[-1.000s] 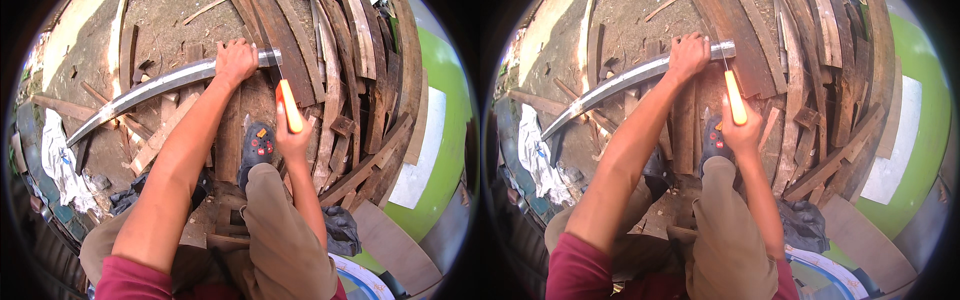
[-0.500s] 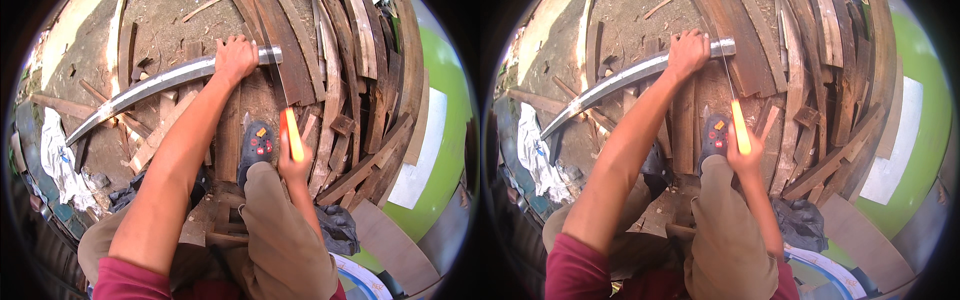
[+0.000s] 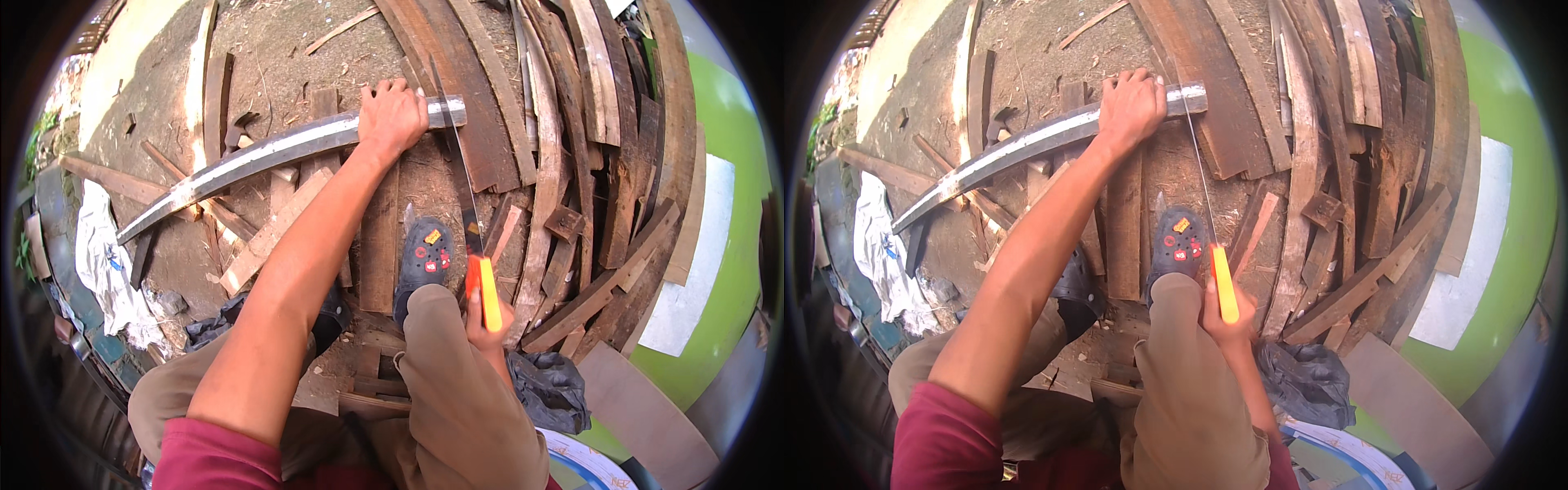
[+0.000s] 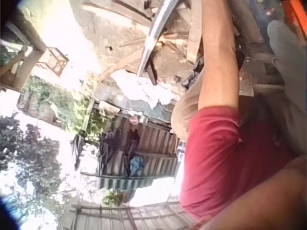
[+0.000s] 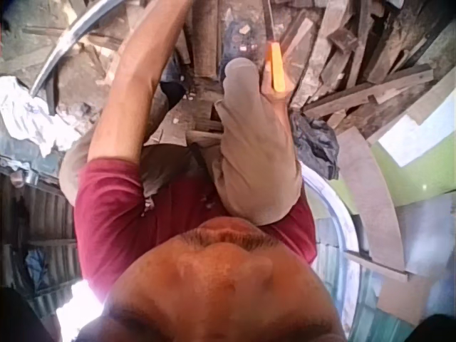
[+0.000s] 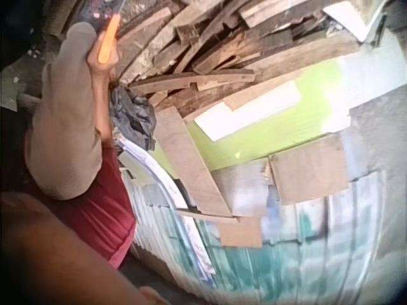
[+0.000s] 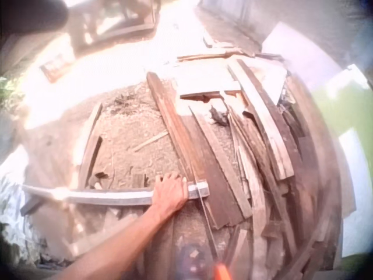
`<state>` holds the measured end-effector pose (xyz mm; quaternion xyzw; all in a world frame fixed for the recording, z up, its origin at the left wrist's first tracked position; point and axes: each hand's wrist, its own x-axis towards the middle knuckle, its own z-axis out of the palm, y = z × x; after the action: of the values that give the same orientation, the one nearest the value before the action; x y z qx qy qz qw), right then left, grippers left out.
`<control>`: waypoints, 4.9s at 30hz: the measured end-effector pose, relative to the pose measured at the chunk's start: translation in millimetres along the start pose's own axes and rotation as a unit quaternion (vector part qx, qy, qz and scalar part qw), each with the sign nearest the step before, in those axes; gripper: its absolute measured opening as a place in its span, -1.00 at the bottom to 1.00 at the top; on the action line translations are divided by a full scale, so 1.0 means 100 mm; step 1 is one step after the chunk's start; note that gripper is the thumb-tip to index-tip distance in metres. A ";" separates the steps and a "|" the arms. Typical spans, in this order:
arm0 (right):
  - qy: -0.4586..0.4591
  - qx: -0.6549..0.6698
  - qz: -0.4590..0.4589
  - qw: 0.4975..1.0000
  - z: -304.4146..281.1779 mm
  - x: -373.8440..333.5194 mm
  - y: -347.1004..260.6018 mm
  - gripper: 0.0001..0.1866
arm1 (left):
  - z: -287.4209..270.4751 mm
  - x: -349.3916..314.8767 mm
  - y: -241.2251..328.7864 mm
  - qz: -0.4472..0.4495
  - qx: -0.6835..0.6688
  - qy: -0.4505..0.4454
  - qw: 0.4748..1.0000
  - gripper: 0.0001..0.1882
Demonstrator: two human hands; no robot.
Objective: The person sits on the ground and uses a hand saw to cut a long metal bar. They position the bar on a wooden support and saw through it repeatedly.
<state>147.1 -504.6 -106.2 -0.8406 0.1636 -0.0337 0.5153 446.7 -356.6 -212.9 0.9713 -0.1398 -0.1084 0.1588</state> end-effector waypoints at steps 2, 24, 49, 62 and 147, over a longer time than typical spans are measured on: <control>0.018 -0.011 -0.023 1.000 0.11 0.08 -0.14 -0.83 | -0.04 -0.06 -0.03 -0.017 0.007 0.004 1.000 -0.51; 0.094 0.117 -0.012 0.989 0.74 1.15 -0.10 -0.82 | 0.03 -0.13 -0.03 0.005 -0.016 0.098 0.995 -0.62; -0.218 -0.120 0.098 0.964 1.65 0.95 0.32 0.22 | -0.74 -0.28 -0.65 0.226 -0.036 -0.009 0.974 -0.21; -0.104 -0.131 -0.030 0.985 1.28 2.03 -0.25 -0.02 | -1.37 -0.06 -0.75 0.218 -0.009 0.083 0.972 -0.27; 0.019 0.021 0.096 0.995 -0.12 0.55 0.26 -0.76 | 0.09 -0.23 0.55 -0.130 -0.016 -0.055 0.990 -0.39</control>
<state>190.5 -542.4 -129.4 -0.8094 0.2527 -0.0039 0.5301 410.1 -401.9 -198.7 0.9712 -0.0194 -0.1833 0.1509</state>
